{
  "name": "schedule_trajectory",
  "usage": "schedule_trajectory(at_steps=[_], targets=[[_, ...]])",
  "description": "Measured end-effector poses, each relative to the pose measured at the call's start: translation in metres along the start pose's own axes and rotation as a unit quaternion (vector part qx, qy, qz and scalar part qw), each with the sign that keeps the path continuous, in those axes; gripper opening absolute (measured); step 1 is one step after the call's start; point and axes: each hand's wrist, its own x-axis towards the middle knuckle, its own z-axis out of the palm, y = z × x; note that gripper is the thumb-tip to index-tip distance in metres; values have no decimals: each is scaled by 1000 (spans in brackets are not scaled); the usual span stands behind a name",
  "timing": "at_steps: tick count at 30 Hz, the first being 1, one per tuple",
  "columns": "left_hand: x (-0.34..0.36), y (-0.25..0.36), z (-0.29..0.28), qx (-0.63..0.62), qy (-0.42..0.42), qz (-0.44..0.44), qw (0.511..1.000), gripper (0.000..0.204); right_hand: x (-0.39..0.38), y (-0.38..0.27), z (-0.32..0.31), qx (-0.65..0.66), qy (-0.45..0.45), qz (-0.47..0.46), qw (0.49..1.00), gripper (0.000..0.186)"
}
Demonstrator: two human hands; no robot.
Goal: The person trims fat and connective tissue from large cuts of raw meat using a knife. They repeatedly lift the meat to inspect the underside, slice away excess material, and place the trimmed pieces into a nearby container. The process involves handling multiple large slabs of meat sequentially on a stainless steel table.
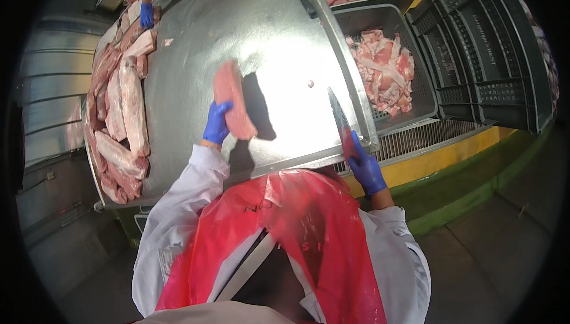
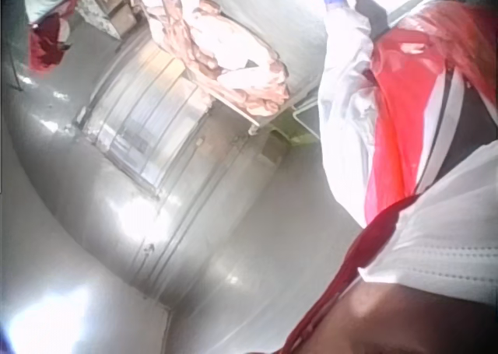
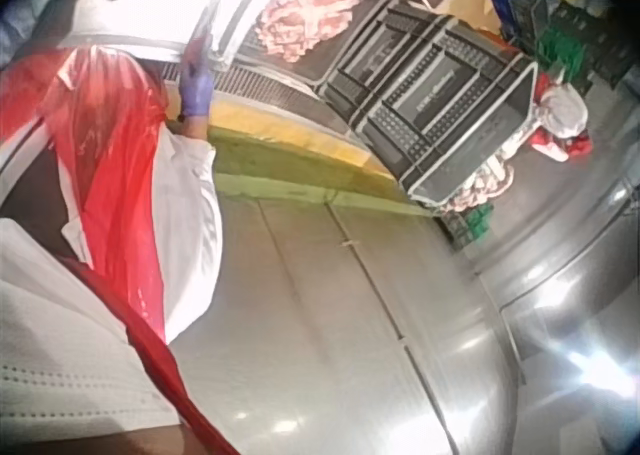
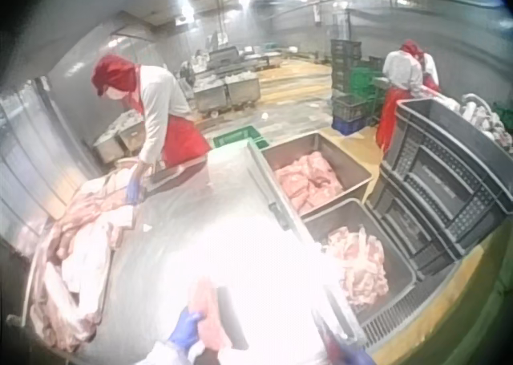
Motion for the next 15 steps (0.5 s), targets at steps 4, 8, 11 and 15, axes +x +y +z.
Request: schedule_trajectory(at_steps=[4, 8, 11, 15], targets=[[129, 113, 120, 44, -118, 101, 987, 66, 24, -12, -8, -12, -17, -45, 999, 81], [217, 157, 105, 228, 27, 224, 947, 60, 21, -28, -26, -35, 11, -49, 998, 81], [214, 69, -66, 608, 316, 133, 716, 90, 7, -26, -34, 52, 47, -9, 997, 80], [158, -84, 18, 648, 191, 176, 716, 87, -25, 17, -22, 79, 118, 114, 983, 81]])
